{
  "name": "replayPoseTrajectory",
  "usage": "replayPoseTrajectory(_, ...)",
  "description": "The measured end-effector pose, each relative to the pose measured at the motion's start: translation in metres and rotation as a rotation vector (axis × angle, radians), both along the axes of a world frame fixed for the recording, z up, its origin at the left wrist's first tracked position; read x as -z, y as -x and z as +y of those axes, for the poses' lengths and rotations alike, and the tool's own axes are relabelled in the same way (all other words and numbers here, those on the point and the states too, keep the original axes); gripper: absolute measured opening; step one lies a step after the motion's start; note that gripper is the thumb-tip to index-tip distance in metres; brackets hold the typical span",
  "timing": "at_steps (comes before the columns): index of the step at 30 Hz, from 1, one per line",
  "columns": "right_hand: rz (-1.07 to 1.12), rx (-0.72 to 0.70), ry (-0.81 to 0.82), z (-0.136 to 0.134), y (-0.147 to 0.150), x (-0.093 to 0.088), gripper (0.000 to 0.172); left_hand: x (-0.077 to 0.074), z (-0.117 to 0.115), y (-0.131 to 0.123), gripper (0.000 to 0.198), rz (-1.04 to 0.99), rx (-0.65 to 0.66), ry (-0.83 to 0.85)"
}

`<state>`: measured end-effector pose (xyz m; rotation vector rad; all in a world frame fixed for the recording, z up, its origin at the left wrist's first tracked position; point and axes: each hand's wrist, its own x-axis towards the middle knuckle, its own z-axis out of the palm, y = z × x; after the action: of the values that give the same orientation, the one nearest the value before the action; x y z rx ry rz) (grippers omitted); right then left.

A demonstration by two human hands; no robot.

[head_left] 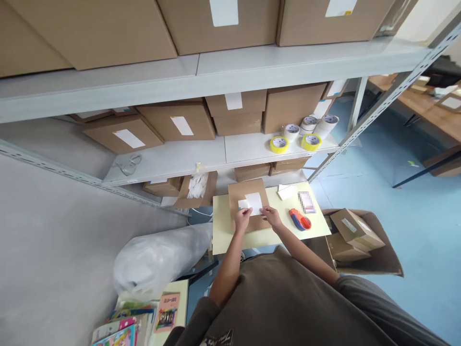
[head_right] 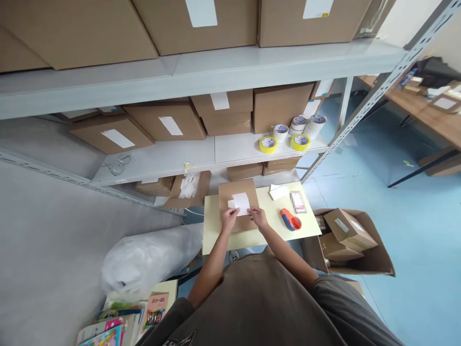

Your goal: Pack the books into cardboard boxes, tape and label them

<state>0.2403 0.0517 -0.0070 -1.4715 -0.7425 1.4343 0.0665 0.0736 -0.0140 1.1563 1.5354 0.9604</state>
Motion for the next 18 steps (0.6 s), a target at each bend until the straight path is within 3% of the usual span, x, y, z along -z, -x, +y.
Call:
replayPoseTrajectory(4,-0.151,0.067,0.016,0.008,-0.017,0.023,0.035,0.011,-0.004,-0.023,0.046,0.117,-0.012,0.093)
replayPoseTrajectory(9,-0.403,0.045,-0.033,0.019,-0.023,0.037,0.030,0.014,0.003,-0.038,0.044,0.308,-0.037,0.180)
replayPoseTrajectory(18,-0.417,-0.091,-0.116,0.024,0.011,0.053,0.020,0.013,0.005,-0.008,0.036,0.350,-0.124,0.217)
